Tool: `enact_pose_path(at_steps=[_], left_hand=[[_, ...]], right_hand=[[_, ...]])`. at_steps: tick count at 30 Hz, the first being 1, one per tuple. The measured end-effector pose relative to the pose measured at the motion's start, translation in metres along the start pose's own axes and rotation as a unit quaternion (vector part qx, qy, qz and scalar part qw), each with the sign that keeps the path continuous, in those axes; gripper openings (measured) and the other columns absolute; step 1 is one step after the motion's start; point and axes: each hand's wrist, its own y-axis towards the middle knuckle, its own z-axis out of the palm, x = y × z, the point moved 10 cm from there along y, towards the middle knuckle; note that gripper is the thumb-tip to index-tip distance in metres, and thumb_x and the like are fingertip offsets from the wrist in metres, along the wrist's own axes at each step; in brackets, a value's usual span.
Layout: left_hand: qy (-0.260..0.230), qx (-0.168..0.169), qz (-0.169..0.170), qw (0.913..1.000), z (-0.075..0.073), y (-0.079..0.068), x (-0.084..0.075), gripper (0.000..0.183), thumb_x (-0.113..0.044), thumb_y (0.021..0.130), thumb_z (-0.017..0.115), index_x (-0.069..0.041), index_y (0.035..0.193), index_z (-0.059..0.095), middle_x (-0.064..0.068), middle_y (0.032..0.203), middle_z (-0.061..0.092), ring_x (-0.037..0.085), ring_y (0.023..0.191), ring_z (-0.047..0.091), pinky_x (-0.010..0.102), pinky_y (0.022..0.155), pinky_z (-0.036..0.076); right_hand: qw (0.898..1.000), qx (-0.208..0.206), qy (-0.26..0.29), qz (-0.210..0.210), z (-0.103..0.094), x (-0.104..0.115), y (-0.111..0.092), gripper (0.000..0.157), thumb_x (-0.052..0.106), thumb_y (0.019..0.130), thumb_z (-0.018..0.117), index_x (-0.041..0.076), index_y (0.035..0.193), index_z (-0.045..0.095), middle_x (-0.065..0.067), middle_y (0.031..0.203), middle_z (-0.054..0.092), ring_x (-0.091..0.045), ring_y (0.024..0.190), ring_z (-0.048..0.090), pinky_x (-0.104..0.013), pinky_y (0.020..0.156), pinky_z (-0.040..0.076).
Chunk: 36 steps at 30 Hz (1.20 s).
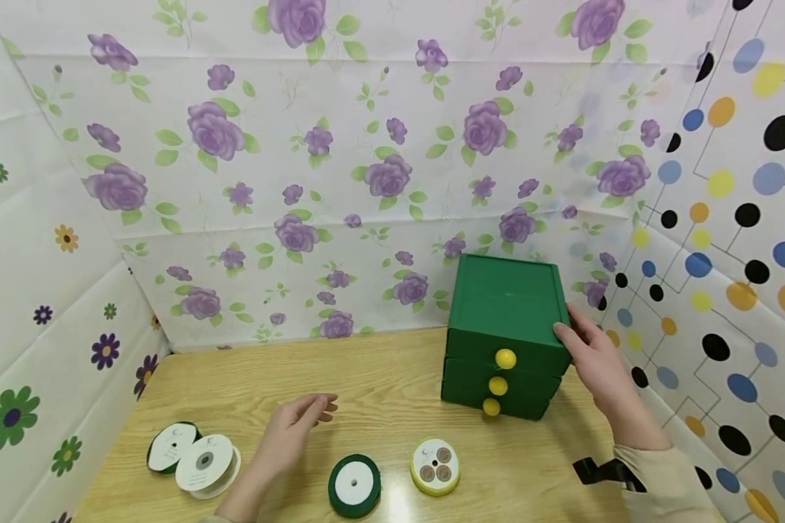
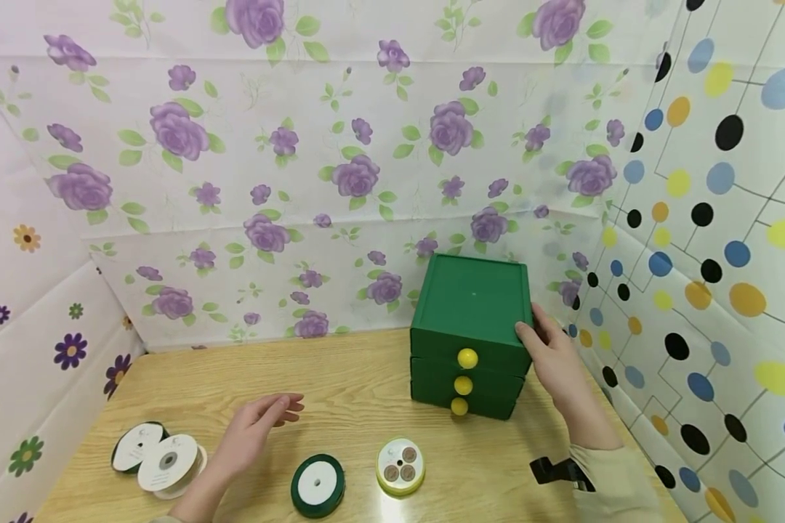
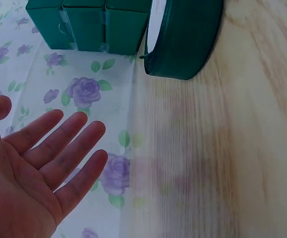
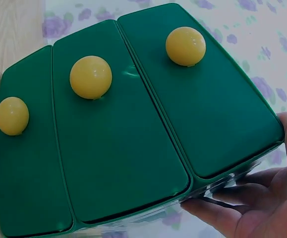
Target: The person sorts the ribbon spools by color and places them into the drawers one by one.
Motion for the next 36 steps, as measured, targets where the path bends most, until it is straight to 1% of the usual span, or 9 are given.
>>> enact_pose_path(at_steps=[1, 7, 12, 16, 20, 24, 29, 32, 36], left_hand=[[-0.002, 0.0, 0.0, 1.0, 0.0, 0.0, 0.0, 0.04, -0.034, 0.115, 0.052, -0.005, 0.129, 0.076, 0.006, 0.112, 0.079, 0.024, 0.099, 0.076, 0.045, 0.097, 0.06], [-0.01, -0.002, 0.003, 0.9999, 0.001, 0.0, -0.002, 0.039, -0.035, 0.115, 0.052, -0.009, 0.127, 0.077, 0.002, 0.11, 0.079, 0.021, 0.098, 0.076, 0.051, 0.096, 0.061], [-0.012, -0.001, 0.004, 0.9999, 0.0, 0.0, -0.002, 0.039, -0.035, 0.116, 0.051, -0.01, 0.127, 0.078, 0.004, 0.111, 0.079, 0.021, 0.098, 0.076, 0.053, 0.096, 0.06], [-0.013, -0.003, 0.003, 0.9999, -0.001, -0.001, -0.002, 0.039, -0.033, 0.116, 0.051, -0.008, 0.128, 0.077, 0.005, 0.111, 0.079, 0.022, 0.098, 0.076, 0.055, 0.095, 0.06], [-0.016, -0.005, 0.005, 0.9998, -0.002, -0.001, -0.003, 0.04, -0.033, 0.116, 0.05, -0.007, 0.128, 0.077, 0.008, 0.112, 0.079, 0.024, 0.098, 0.076, 0.057, 0.095, 0.06], [-0.018, -0.004, 0.007, 0.9998, -0.003, -0.001, -0.004, 0.038, -0.032, 0.116, 0.049, -0.008, 0.126, 0.078, 0.008, 0.111, 0.079, 0.023, 0.098, 0.076, 0.055, 0.093, 0.061], [-0.028, 0.001, 0.003, 0.9996, -0.003, 0.0, -0.006, 0.038, -0.032, 0.116, 0.049, -0.008, 0.125, 0.078, 0.008, 0.111, 0.079, 0.022, 0.097, 0.076, 0.051, 0.093, 0.061], [-0.036, 0.002, -0.002, 0.9993, -0.003, 0.001, -0.007, 0.04, -0.036, 0.116, 0.05, -0.01, 0.126, 0.078, 0.007, 0.111, 0.079, 0.021, 0.097, 0.076, 0.05, 0.093, 0.061], [-0.053, 0.003, -0.003, 0.9986, -0.003, 0.002, -0.009, 0.038, -0.034, 0.116, 0.05, -0.01, 0.125, 0.078, 0.006, 0.11, 0.08, 0.021, 0.097, 0.077, 0.044, 0.092, 0.062]], right_hand=[[1.0, 0.003, 0.008, 0.0, 0.004, 0.001, 0.002, 0.082, 0.056, 0.112, 0.046, 0.019, 0.174, 0.005, -0.019, 0.176, 0.016, -0.044, 0.157, 0.028, -0.064, 0.119, 0.036], [0.999, 0.026, 0.045, -0.011, 0.029, 0.01, 0.011, 0.079, 0.05, 0.113, 0.049, 0.018, 0.174, 0.009, -0.019, 0.176, 0.016, -0.044, 0.157, 0.028, -0.065, 0.121, 0.035], [0.997, 0.037, 0.063, -0.016, 0.049, 0.017, 0.017, 0.078, 0.05, 0.113, 0.052, 0.019, 0.174, 0.012, -0.017, 0.176, 0.018, -0.042, 0.157, 0.029, -0.063, 0.122, 0.034], [0.996, 0.045, 0.074, -0.023, 0.067, 0.024, 0.019, 0.079, 0.05, 0.112, 0.053, 0.019, 0.173, 0.015, -0.015, 0.176, 0.02, -0.038, 0.158, 0.029, -0.06, 0.124, 0.033], [0.994, 0.053, 0.088, -0.024, 0.083, 0.029, 0.022, 0.081, 0.051, 0.111, 0.055, 0.019, 0.173, 0.015, -0.013, 0.177, 0.019, -0.036, 0.16, 0.026, -0.057, 0.125, 0.032], [0.994, 0.055, 0.094, -0.028, 0.098, 0.035, 0.027, 0.082, 0.052, 0.111, 0.056, 0.018, 0.173, 0.016, -0.013, 0.176, 0.02, -0.035, 0.16, 0.027, -0.056, 0.125, 0.033], [0.991, 0.066, 0.109, -0.038, 0.117, 0.044, 0.032, 0.079, 0.049, 0.111, 0.056, 0.018, 0.173, 0.019, -0.012, 0.175, 0.024, -0.033, 0.159, 0.029, -0.055, 0.125, 0.034], [0.991, 0.07, 0.111, -0.038, 0.126, 0.048, 0.035, 0.079, 0.049, 0.111, 0.057, 0.017, 0.173, 0.019, -0.012, 0.176, 0.024, -0.033, 0.159, 0.029, -0.054, 0.125, 0.035], [0.991, 0.07, 0.109, -0.032, 0.138, 0.053, 0.038, 0.081, 0.05, 0.11, 0.058, 0.018, 0.173, 0.019, -0.011, 0.176, 0.022, -0.032, 0.16, 0.027, -0.053, 0.125, 0.034]])
